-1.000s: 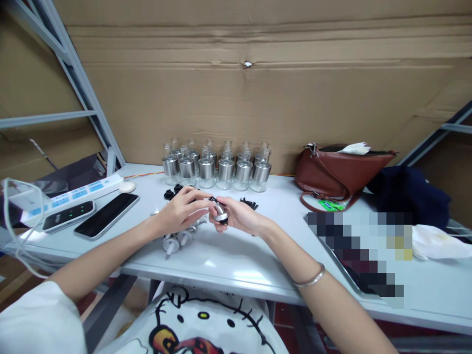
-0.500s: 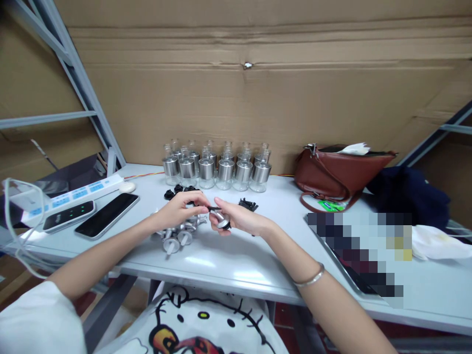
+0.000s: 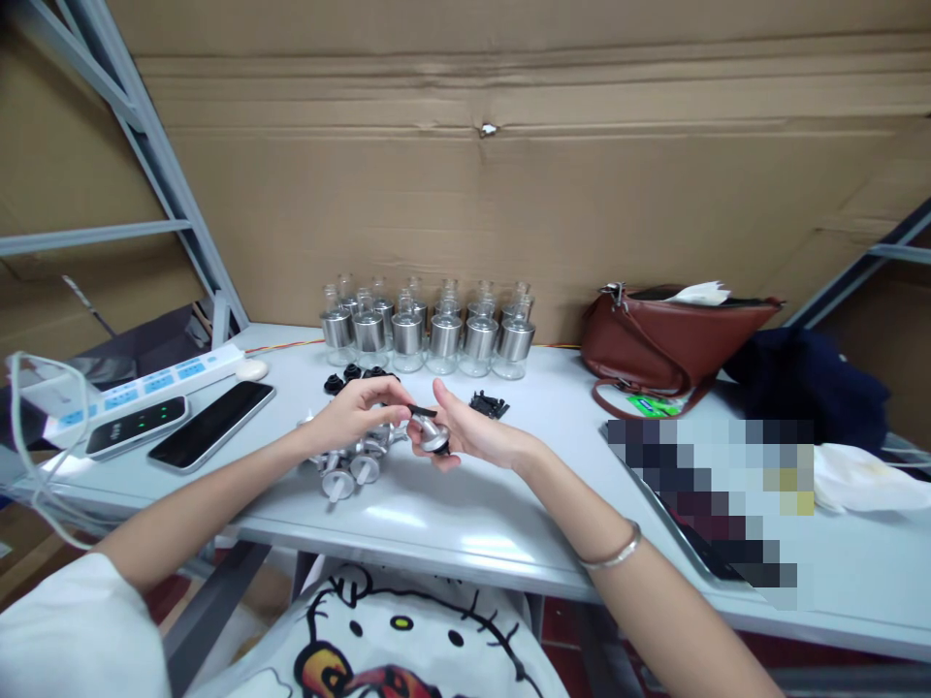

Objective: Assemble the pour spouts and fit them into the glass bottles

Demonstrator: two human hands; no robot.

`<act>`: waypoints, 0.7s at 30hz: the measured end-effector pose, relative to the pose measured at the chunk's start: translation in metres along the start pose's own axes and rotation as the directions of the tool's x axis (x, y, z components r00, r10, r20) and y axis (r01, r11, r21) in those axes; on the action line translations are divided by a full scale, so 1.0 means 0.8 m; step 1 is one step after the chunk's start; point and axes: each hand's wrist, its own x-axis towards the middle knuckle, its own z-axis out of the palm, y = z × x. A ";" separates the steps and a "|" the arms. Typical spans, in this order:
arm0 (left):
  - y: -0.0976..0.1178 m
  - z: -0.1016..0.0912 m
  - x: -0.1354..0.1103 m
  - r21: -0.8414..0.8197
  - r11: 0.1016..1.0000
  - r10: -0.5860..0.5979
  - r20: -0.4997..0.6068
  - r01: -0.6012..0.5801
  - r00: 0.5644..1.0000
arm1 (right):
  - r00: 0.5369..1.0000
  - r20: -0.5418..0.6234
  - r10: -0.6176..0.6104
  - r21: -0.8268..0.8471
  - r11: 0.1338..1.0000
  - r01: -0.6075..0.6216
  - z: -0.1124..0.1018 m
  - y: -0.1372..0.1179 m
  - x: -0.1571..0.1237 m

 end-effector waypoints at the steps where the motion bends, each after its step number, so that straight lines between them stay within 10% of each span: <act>1: 0.000 0.000 0.000 0.004 1.000 0.005 0.007 -0.005 1.000 | 1.000 -0.002 0.001 -0.002 1.000 -0.001 0.000 0.000 0.000; 21: 0.002 0.000 -0.002 0.091 0.996 -0.005 0.056 0.000 0.998 | 0.973 -0.221 -0.069 -0.350 0.937 -0.013 -0.006 0.014 0.000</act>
